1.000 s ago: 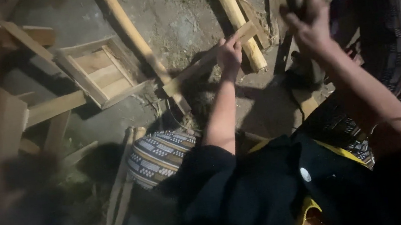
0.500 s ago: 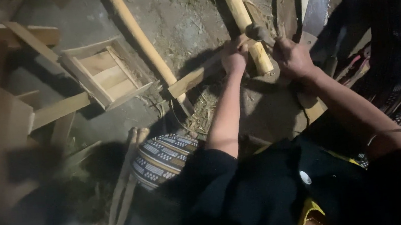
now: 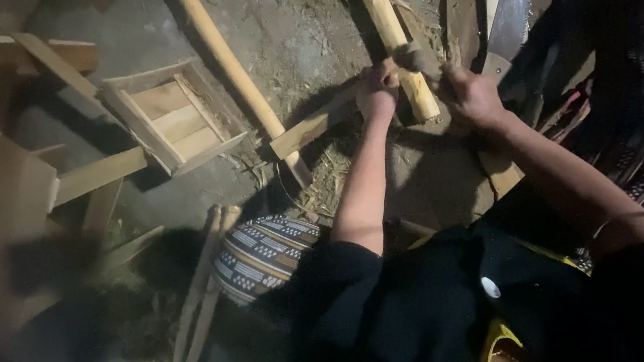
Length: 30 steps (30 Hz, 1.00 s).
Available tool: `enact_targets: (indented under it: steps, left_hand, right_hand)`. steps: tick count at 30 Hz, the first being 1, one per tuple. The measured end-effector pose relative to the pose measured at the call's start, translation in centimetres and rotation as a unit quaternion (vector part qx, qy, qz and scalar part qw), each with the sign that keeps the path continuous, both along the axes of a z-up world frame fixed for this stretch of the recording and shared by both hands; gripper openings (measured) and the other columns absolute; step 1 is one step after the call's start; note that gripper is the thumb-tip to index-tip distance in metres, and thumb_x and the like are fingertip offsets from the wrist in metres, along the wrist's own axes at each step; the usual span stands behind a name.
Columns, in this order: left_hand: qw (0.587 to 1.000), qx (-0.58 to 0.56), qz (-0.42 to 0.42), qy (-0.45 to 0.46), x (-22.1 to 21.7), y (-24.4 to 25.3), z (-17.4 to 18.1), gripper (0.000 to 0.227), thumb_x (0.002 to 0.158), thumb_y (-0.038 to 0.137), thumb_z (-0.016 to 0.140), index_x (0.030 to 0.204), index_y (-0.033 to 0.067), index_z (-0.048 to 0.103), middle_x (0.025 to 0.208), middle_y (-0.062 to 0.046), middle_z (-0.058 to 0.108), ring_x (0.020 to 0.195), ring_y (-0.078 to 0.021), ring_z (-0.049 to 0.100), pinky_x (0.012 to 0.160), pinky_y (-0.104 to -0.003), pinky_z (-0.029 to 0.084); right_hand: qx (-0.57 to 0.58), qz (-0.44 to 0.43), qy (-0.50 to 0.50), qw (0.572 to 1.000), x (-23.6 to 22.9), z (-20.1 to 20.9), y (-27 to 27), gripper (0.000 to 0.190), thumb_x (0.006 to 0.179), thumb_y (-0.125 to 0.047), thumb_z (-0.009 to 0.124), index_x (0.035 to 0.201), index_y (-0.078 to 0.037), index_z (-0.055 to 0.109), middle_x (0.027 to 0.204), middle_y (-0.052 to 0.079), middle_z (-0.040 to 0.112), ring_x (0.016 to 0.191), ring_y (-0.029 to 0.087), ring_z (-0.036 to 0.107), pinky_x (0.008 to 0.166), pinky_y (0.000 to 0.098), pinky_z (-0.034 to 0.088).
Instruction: The person sits on the ground assembling a small wooden frame, hammering wooden bars and joints together with a hammer. They reposition the wood pieces and then use a red-handled tool to trim or work on a joint of the assembled frame.
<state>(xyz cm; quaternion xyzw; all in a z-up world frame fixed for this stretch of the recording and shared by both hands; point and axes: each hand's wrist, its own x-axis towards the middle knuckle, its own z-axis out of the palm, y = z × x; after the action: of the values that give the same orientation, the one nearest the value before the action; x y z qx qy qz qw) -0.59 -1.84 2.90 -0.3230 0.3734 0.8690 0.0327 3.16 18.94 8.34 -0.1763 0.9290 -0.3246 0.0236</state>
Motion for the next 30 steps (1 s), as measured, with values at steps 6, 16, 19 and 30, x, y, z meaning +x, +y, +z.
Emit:
enact_targets:
  steps: [6, 16, 19, 30]
  left_hand:
    - [0.648, -0.638, -0.406, -0.091, -0.5, -1.1, -4.1, 0.035, 0.083, 0.022, 0.053, 0.090, 0.0005, 0.079, 0.091, -0.023, 0.077, 0.102, -0.0397, 0.075, 0.094, -0.055, 0.058]
    - [0.702, -0.636, -0.314, -0.059, -0.6, -0.5, -2.0, 0.031, 0.090, 0.035, 0.067, 0.108, 0.0101, 0.069, 0.108, -0.021, 0.073, 0.108, -0.0457, 0.071, 0.094, -0.062, 0.059]
    - [0.704, -0.649, -0.283, -0.045, -0.1, -0.5, -7.0, 0.024, 0.084, 0.038, 0.073, 0.098, 0.0179, 0.074, 0.093, -0.005, 0.077, 0.097, -0.0339, 0.077, 0.081, -0.053, 0.064]
    - [0.717, -0.646, -0.257, -0.041, 0.2, 0.6, -0.3, 0.040, 0.080, 0.035, 0.070, 0.117, 0.0198, 0.072, 0.113, -0.010, 0.078, 0.115, -0.0331, 0.072, 0.103, -0.052, 0.059]
  right_hand:
    - [0.028, -0.029, -0.035, 0.999, -0.9, -1.5, 1.0, 0.045, 0.099, -0.034, 0.067, 0.134, -0.008, 0.058, 0.089, 0.027, 0.065, 0.082, 0.053, 0.066, 0.073, 0.0635, 0.048]
    - [0.076, 0.034, 0.050, 0.995, -0.7, -8.4, 3.7, 0.049, 0.095, -0.043, 0.072, 0.129, -0.009, 0.063, 0.099, 0.020, 0.070, 0.085, 0.041, 0.070, 0.075, 0.0488, 0.057]
    - [0.129, 0.006, -0.003, 0.992, -0.6, -13.0, 6.2, 0.034, 0.092, -0.019, 0.064, 0.114, 0.005, 0.072, 0.089, 0.029, 0.072, 0.081, 0.051, 0.069, 0.074, 0.0596, 0.053]
    - [0.121, -0.007, -0.038, 0.992, 0.0, -3.0, 1.3, 0.049, 0.095, -0.041, 0.069, 0.136, -0.013, 0.063, 0.084, 0.022, 0.070, 0.076, 0.047, 0.070, 0.080, 0.0592, 0.054]
